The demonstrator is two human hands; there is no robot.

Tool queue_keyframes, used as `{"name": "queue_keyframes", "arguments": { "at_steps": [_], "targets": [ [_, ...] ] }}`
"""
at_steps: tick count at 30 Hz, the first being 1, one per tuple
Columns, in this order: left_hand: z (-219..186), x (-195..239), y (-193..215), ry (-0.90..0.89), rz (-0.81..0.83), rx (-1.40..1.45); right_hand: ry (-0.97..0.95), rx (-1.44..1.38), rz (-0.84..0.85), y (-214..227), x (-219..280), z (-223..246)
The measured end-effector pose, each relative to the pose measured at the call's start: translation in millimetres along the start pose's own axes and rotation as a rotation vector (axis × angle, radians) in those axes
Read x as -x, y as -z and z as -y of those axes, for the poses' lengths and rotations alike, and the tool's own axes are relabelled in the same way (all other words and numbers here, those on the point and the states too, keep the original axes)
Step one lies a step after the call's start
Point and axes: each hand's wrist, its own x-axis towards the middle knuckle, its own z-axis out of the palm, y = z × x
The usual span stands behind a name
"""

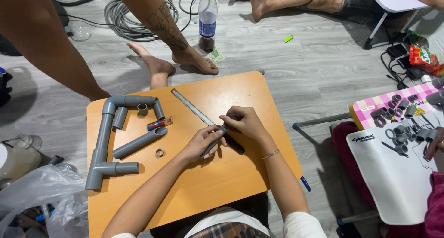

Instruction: The person smooths the edges of a gray PVC pipe using a metal file and then a piece of sandpaper. They hold the pipe in one hand and rub the abrasive materials against the cut end to remove burrs.

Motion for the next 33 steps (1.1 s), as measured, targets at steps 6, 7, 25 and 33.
{"name": "queue_keyframes", "arguments": {
  "at_steps": [6, 7, 25, 33],
  "targets": [
    [-18.7, 8.5, -5.4, 0.161, 0.048, 0.073, 0.026, 0.008, 0.114, 1.5, 1.8, 8.7],
    [-19.9, 8.2, -5.0, 0.184, 0.053, 0.102, 0.046, 0.033, 0.114, 0.4, 1.7, 6.4],
    [-19.6, 8.6, -2.8, 0.232, 0.137, 0.072, -0.022, 0.308, 0.181, -3.5, 3.7, 6.1],
    [-25.8, 9.6, -15.4, 0.198, 0.117, -0.007, -0.053, 0.387, 0.211, -0.6, 4.0, 4.6]
  ]
}}
